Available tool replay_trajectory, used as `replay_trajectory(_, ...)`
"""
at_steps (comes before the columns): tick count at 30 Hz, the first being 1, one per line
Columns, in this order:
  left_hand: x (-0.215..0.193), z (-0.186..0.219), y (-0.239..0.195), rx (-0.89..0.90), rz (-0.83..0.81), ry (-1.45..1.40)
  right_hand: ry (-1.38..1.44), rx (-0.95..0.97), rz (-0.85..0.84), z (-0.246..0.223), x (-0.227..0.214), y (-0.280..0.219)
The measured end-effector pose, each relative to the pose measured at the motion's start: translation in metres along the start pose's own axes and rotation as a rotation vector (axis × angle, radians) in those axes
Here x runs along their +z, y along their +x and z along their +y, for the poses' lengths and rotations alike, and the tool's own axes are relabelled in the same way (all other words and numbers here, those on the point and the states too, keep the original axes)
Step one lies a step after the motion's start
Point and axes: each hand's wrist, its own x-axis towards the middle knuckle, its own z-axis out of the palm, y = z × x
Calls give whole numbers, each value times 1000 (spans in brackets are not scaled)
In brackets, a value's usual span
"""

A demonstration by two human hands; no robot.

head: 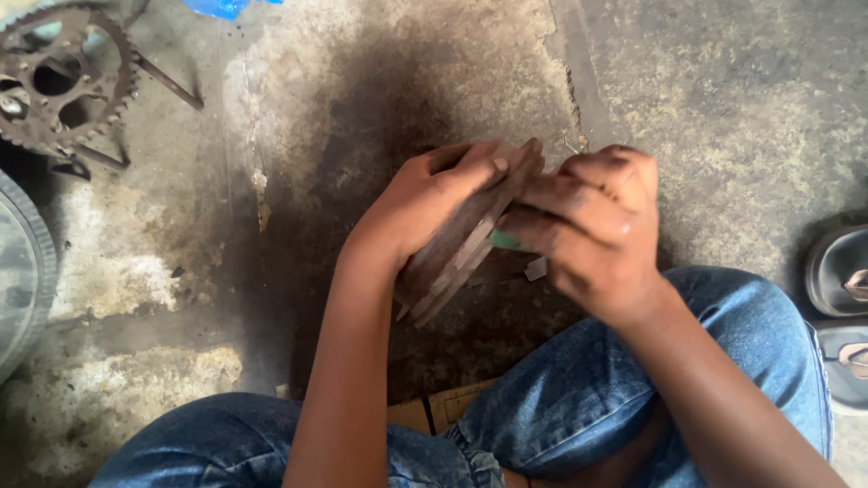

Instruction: The person sits on the floor and scrubs a circular metal part with a green abrasive pad. They rotate the part to clean different sections of the rim and face, then flip it over to continue scrubbing the other side.

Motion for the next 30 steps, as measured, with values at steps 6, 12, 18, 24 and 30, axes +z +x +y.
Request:
replay_trajectory(6,-5,8,-8,-136,18,138,6,275,-131,34,2,-23)
replay_trajectory(12,-11,-10,4,-167,-77,-46,17,-31,26,-2,19,-22)
replay_trajectory(18,-6,3,-4,-134,14,37,-259,132,-108,27,-2,-12)
replay_trajectory(24,-9,-5,-3,-61,-20,18,-79,-97,-33,0,-3,-16)
replay_trajectory(30,0,-5,-3,-106,-169,62,-130,105,-107,25,-1,-14)
